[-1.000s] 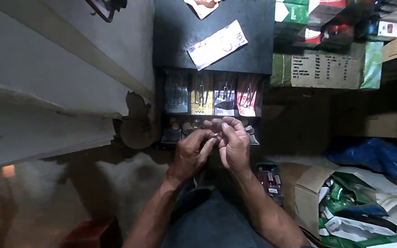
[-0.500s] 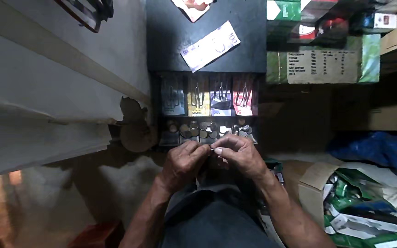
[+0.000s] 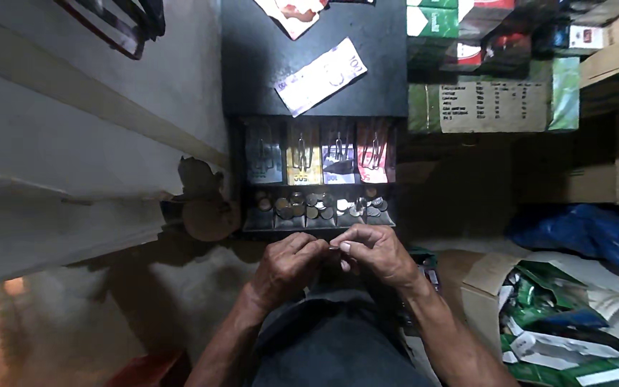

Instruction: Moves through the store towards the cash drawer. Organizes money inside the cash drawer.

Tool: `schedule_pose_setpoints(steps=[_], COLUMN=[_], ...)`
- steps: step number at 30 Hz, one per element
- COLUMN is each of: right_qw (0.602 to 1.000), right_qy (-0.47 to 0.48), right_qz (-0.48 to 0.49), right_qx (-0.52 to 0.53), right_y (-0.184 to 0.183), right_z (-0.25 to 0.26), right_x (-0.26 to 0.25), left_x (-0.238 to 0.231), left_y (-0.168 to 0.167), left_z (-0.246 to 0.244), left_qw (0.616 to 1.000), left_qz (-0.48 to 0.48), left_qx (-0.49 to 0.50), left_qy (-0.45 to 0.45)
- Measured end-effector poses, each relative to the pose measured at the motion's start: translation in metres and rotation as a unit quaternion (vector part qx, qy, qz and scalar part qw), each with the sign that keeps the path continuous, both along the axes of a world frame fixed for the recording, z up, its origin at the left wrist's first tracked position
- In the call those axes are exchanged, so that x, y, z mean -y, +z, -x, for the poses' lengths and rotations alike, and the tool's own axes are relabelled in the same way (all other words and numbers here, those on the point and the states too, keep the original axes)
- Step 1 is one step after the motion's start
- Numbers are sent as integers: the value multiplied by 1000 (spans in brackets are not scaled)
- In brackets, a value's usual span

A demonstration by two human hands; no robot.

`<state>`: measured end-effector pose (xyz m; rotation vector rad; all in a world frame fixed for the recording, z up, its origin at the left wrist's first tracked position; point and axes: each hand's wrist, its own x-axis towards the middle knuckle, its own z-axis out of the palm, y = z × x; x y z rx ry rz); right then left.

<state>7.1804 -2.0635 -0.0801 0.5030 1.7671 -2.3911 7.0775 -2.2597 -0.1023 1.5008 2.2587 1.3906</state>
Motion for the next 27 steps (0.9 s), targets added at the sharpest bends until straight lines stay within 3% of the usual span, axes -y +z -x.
schedule_pose_setpoints(steps=[3, 6, 11, 15, 18, 20, 23, 27], right_qw=[968, 865, 741, 701, 722, 770, 873, 944], right_qy=[-10, 40, 200, 209, 196, 152, 64, 11], right_qz=[-249, -500, -641, -681, -659, -611, -482, -330], right_qx=[14, -13, 20, -32, -75, -101, -45, 5], right_y=[-2, -17, -25, -30, -35, -38, -30, -9], right_z=[8, 24, 49, 49, 46, 42, 32, 17], right_x=[-14, -34, -32, -34, -43, -51, -51, -31], left_x=[1, -1, -18, -33, -31, -23, -18, -28], left_y=[-3, -7, -2, 5, 0, -4, -3, -3], left_z=[5, 15, 37, 41, 35, 30, 19, 3], left_qw=[997, 983, 955, 937, 950, 964, 972, 964], left_qz=[31, 108, 226, 309, 276, 224, 158, 99], left_qx=[73, 132, 179, 146, 111, 97, 148, 241], left_qy=[17, 67, 76, 78, 93, 103, 95, 57])
